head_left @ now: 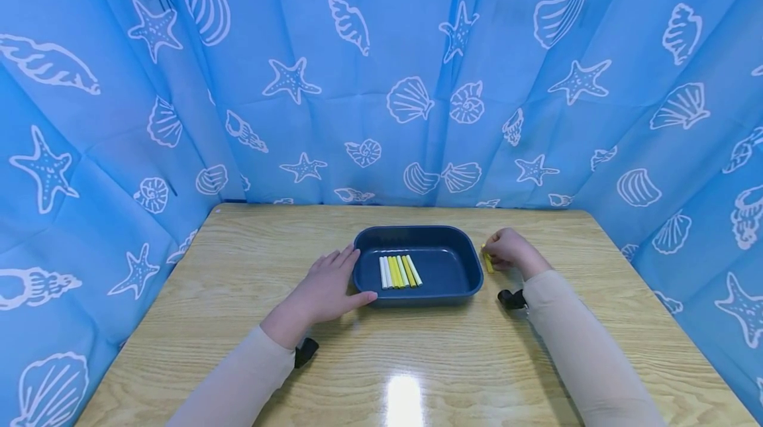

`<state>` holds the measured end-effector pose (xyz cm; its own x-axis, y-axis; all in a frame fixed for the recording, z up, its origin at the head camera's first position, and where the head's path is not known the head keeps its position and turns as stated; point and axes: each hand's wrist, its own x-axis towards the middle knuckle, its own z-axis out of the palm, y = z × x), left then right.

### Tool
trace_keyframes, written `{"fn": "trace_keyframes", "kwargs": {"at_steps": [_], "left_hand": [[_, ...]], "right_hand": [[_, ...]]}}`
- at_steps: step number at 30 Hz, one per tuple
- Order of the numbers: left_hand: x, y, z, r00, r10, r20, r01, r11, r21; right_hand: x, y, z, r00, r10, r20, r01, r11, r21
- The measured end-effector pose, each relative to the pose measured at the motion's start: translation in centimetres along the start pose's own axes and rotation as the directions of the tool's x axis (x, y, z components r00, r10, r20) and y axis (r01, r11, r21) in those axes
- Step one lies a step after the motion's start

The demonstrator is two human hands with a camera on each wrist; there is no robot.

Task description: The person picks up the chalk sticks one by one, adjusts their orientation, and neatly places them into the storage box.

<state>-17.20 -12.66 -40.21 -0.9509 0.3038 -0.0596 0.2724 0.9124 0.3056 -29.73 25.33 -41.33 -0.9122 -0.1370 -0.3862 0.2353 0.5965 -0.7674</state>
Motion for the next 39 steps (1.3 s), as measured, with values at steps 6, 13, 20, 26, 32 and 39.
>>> {"fn": "trace_keyframes", "kwargs": {"at_steps": [6,13,20,26,32,39], "left_hand": [[0.1,-0.1,0.2,1.0,-0.002,-0.003,0.002,1.0,-0.003],[0.0,-0.1,0.1,1.0,0.002,-0.005,-0.002,1.0,-0.006],[0.0,-0.1,0.2,1.0,-0.003,-0.008,0.003,1.0,-0.006],[0.0,-0.1,0.2,1.0,-0.004,-0.004,0.004,1.0,-0.011],[0.0,-0.1,0.1,1.0,0.005,-0.005,-0.005,1.0,-0.016],[0.1,-0.2,0.1,1.0,0.004,-0.004,-0.004,1.0,-0.019]], "right_hand": [[0.2,-0.1,0.3,0.999,0.02,-0.036,-0.025,0.993,-0.117],[0.4,0.0,0.7,0.998,0.002,-0.064,-0.015,0.979,-0.203],[0.2,-0.2,1.0,0.999,0.002,-0.034,-0.008,0.982,-0.188],[-0.3,-0.4,0.7,1.0,0.017,-0.016,-0.019,0.989,-0.144],[-0.9,-0.8,0.2,0.999,0.034,-0.019,-0.036,0.995,-0.096],[-1.9,-1.4,-0.3,1.0,0.022,-0.002,-0.022,0.997,-0.072]]}}
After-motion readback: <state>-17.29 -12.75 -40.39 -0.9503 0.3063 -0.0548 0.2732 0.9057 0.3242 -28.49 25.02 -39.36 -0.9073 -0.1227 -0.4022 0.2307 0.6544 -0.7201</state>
